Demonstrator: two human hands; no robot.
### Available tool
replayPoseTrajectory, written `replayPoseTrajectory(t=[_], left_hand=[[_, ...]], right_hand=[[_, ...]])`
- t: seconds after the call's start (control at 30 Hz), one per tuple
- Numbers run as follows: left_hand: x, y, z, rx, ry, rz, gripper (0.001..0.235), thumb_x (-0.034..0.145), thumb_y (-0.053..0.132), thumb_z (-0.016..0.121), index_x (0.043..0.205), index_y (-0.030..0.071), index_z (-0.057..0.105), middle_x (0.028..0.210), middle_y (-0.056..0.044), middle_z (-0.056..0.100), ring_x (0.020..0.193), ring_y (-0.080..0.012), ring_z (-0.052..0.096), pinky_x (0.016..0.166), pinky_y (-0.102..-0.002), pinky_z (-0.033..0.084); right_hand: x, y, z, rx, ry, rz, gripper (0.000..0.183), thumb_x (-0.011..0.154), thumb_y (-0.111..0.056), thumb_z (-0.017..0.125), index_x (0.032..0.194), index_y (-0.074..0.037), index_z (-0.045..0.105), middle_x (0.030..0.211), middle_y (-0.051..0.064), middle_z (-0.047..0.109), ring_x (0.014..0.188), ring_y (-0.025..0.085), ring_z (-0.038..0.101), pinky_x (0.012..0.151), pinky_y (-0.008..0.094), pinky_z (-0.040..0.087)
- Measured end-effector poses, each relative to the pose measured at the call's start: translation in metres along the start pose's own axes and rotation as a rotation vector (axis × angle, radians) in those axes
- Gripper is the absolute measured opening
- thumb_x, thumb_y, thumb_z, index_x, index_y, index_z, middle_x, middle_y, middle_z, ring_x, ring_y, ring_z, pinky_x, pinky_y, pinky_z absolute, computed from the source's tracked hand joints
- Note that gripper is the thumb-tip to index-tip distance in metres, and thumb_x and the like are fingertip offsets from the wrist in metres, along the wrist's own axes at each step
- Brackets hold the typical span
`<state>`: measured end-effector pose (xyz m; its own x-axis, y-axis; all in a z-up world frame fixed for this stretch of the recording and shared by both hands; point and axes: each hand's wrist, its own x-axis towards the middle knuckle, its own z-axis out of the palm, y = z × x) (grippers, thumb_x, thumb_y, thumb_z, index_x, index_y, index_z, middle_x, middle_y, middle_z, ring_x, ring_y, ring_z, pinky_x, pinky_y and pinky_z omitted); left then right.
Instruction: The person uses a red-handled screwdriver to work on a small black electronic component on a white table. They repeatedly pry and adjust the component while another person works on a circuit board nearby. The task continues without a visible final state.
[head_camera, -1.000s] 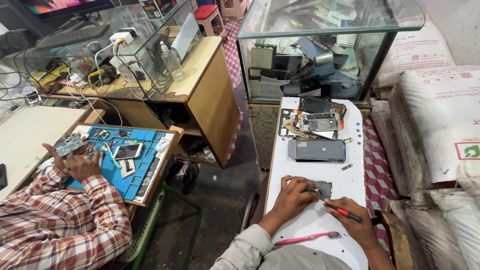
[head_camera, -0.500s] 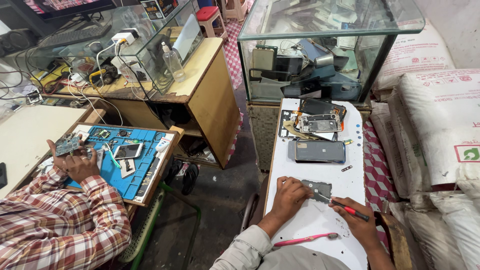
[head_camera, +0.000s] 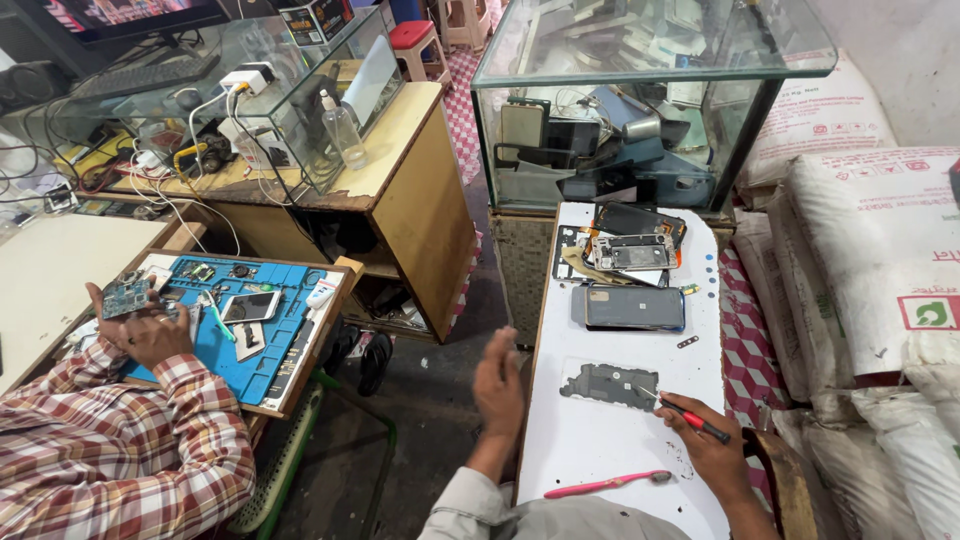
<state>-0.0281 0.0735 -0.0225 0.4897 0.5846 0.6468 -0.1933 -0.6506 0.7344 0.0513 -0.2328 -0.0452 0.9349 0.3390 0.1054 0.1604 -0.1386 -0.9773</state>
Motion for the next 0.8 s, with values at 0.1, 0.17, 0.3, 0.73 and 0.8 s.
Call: replayPoseTrajectory(t=[0.1,0.17,0.3,0.73,0.8], left_hand=[[0.012,-0.014,-0.025,0.188,-0.028,-0.238,0.016,0.097,0.016,0.07,0.106,0.004,0.069,0.134,-0.008,0.072,0.089,-0.0193,0.075,0.076,-0.035,0.058],[0.015,-0.016,-0.034,0.225,-0.045,-0.345,0.014,0.096,0.016,0.071,0.105,0.005,0.069,0.128,-0.007,0.074,0.089,-0.0196,0.075,0.073,-0.034,0.058],[0.009,-0.005,-0.039,0.119,-0.037,-0.236,0.035,0.091,0.005,0.066,0.125,0.0,0.061,0.129,-0.015,0.066,0.103,-0.0249,0.07,0.085,-0.035,0.056],[-0.027,0.065,0.04,0.079,-0.714,0.258,0.032,0.089,0.015,0.075,0.119,0.004,0.068,0.149,-0.013,0.056,0.146,-0.033,0.044,0.116,-0.049,0.034],[-0.031,0.065,0.044,0.088,-0.752,0.251,0.033,0.087,0.018,0.077,0.116,0.005,0.07,0.148,-0.012,0.056,0.145,-0.0328,0.043,0.115,-0.05,0.032]], right_hand=[[0.0,-0.01,0.003,-0.09,0.018,0.014,0.036,0.092,-0.013,0.068,0.126,-0.001,0.071,0.097,0.013,0.083,0.087,0.015,0.077,0.08,0.027,0.062],[-0.001,-0.017,0.005,-0.118,0.026,-0.054,0.034,0.095,-0.012,0.066,0.127,-0.003,0.07,0.099,0.012,0.082,0.09,0.015,0.076,0.083,0.027,0.062],[-0.007,-0.028,0.007,-0.212,0.022,-0.218,0.03,0.098,-0.01,0.062,0.126,-0.01,0.073,0.106,0.011,0.079,0.097,0.016,0.074,0.087,0.03,0.058],[-0.002,-0.048,0.025,-0.653,0.098,-0.473,0.039,0.075,-0.025,0.083,0.111,-0.014,0.072,0.106,0.005,0.076,0.104,0.025,0.069,0.089,0.04,0.051],[-0.002,-0.05,0.026,-0.662,0.109,-0.428,0.039,0.074,-0.026,0.084,0.109,-0.012,0.072,0.104,0.006,0.075,0.1,0.025,0.069,0.088,0.04,0.051]])
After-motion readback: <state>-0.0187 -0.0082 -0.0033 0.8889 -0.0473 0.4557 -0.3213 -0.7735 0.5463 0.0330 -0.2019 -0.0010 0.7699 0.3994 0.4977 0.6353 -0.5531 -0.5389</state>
